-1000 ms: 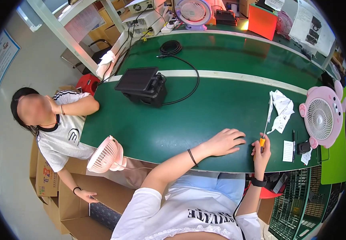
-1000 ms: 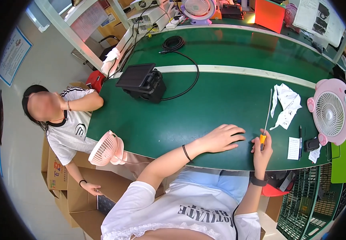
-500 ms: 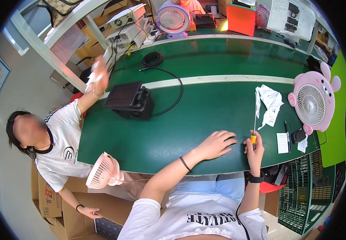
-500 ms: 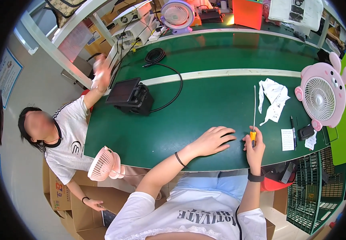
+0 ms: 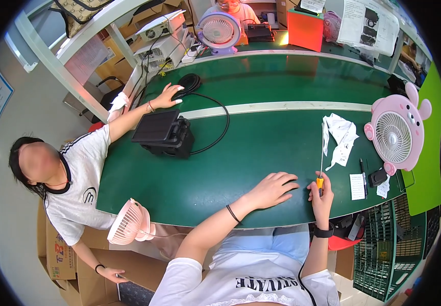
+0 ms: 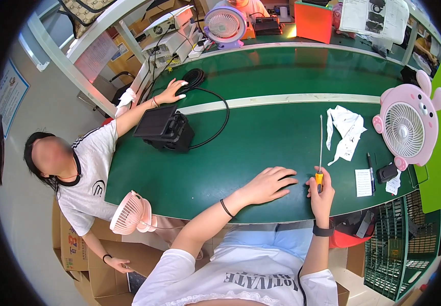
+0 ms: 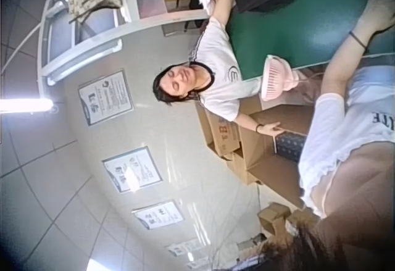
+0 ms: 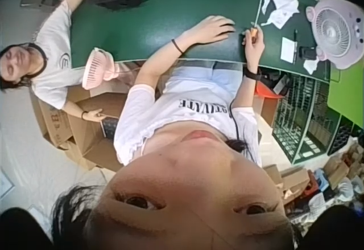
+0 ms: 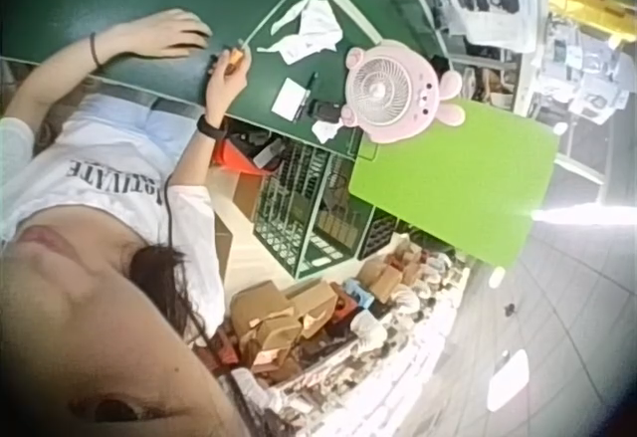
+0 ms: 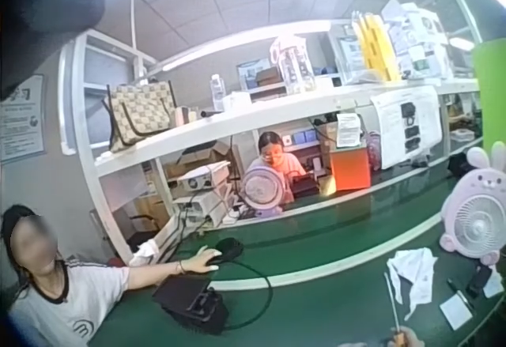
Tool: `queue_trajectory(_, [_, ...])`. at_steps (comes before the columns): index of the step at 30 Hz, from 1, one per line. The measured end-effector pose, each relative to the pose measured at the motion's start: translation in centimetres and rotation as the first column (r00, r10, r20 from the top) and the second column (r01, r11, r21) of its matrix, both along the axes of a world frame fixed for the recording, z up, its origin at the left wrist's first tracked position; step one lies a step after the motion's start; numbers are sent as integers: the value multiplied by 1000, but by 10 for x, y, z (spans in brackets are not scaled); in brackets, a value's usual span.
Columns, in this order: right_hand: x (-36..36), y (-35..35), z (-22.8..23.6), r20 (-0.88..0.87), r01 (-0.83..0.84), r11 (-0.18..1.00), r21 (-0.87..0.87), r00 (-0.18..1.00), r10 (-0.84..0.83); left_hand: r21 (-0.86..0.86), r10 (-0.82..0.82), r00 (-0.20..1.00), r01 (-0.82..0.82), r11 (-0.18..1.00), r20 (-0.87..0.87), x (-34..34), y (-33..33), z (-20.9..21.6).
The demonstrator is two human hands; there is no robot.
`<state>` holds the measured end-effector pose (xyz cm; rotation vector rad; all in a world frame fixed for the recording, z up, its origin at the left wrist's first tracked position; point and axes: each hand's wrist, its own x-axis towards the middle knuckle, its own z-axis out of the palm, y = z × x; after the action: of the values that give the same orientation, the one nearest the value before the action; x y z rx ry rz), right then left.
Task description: Assembling the components of a small solar-powered device using a screwdriver at a workbench.
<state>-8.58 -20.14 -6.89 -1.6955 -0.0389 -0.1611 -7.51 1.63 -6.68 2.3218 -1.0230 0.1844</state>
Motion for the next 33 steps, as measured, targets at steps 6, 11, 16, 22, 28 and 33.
queue_trajectory(6, [2,0,-4,17,-6,1000,-9,1000,6,11,8,1000,-8,1000,-2,1,0,-1])
queue_trajectory(11, [0,-4,2,-16,12,1000,-3,1000,-12,5,-7,1000,7,1000,5,3,-5,2])
queue_trajectory(16, [-1,1,-1,1,14,1000,-27,1000,-14,4,-9,1000,9,1000,3,-1,-1,7])
queue_trajectory(22, [-2,0,4,20,14,998,-60,1000,-13,46,21,1000,-20,999,-13,-1,-1,10])
queue_trajectory(28, [0,-2,3,24,12,999,-53,1000,-10,29,15,1000,-14,999,-15,2,-3,8])
queue_trajectory(33, [-1,2,6,0,0,998,-63,1000,0,18,26,999,-26,1000,-20,0,-1,6])
